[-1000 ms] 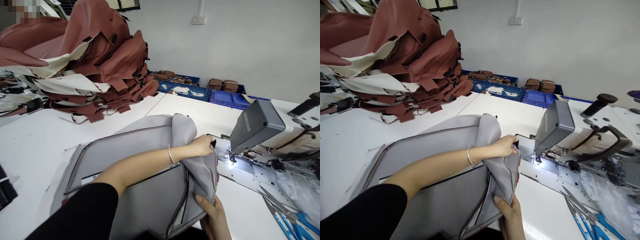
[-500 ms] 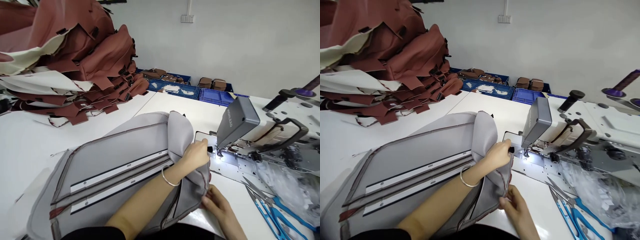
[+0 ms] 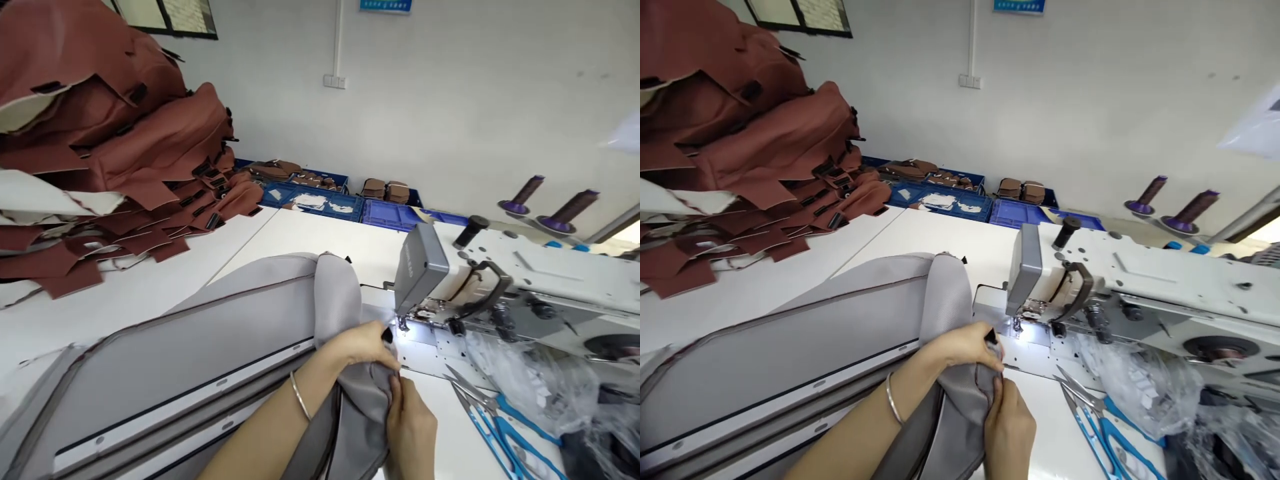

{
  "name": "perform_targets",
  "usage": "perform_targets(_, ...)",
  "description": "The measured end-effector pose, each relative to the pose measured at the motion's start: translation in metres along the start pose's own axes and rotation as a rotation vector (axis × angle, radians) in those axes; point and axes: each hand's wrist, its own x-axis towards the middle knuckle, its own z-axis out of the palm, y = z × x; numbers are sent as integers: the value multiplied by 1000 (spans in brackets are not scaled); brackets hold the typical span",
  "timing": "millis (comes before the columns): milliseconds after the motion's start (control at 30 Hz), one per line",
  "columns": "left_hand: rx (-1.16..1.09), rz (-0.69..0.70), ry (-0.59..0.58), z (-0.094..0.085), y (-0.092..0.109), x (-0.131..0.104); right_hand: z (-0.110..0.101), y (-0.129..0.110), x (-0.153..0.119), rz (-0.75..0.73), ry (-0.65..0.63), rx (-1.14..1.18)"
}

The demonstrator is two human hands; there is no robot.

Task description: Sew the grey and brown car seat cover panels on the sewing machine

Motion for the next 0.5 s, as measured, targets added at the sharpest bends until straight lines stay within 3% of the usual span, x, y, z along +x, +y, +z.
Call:
perform_targets(133,198,65,100,9,2,1,4,5,2,-42,46,-39)
perform_targets(367,591,45,285,46,26,12,7,12,4,9,111,-100)
perform_targets(500,683,43,315,55,28,16,-24,49,3,51,140,-123)
